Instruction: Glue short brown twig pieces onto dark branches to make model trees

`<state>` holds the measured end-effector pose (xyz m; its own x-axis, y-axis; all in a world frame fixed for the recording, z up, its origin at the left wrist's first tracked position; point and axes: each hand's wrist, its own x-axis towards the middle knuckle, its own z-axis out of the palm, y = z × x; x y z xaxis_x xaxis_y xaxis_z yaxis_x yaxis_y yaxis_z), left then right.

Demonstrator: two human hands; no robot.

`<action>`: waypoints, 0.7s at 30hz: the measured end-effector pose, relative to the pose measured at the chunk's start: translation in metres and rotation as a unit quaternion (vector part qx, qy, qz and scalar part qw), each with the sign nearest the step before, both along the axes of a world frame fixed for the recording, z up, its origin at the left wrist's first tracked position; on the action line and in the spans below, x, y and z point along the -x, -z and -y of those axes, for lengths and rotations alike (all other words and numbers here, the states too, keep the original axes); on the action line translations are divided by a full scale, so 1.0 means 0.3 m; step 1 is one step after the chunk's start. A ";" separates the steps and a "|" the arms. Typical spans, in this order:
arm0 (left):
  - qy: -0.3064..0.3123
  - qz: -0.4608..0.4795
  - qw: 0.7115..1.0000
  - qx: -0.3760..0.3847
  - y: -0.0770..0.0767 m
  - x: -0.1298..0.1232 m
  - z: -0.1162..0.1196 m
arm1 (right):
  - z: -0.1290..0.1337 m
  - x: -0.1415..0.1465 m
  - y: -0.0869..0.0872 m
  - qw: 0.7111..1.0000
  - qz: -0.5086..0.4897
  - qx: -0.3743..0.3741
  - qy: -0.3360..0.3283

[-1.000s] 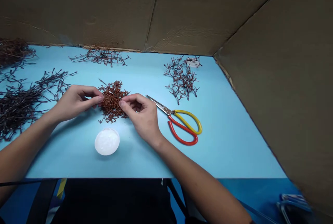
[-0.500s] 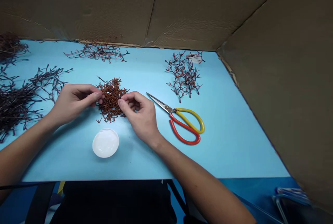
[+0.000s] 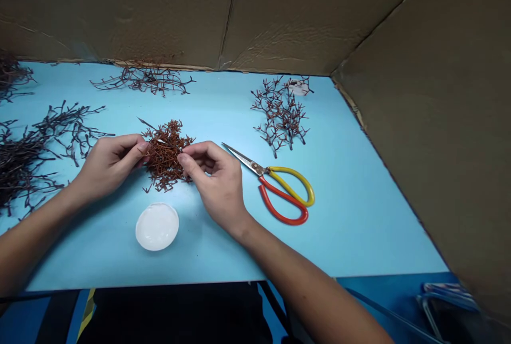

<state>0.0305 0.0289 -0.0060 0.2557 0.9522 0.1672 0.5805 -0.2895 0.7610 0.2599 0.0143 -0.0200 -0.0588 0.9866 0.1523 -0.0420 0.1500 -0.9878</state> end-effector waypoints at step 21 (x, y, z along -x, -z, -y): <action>-0.009 0.275 0.954 0.119 -0.039 -0.083 0.080 | 0.060 0.038 -0.041 0.993 -0.064 -0.079 0.057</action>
<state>0.0555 0.0048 0.0058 0.1752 0.9832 0.0506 0.0784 -0.0651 0.9948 0.2486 -0.0035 -0.0078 0.0813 0.9486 0.3057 -0.1401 0.3146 -0.9388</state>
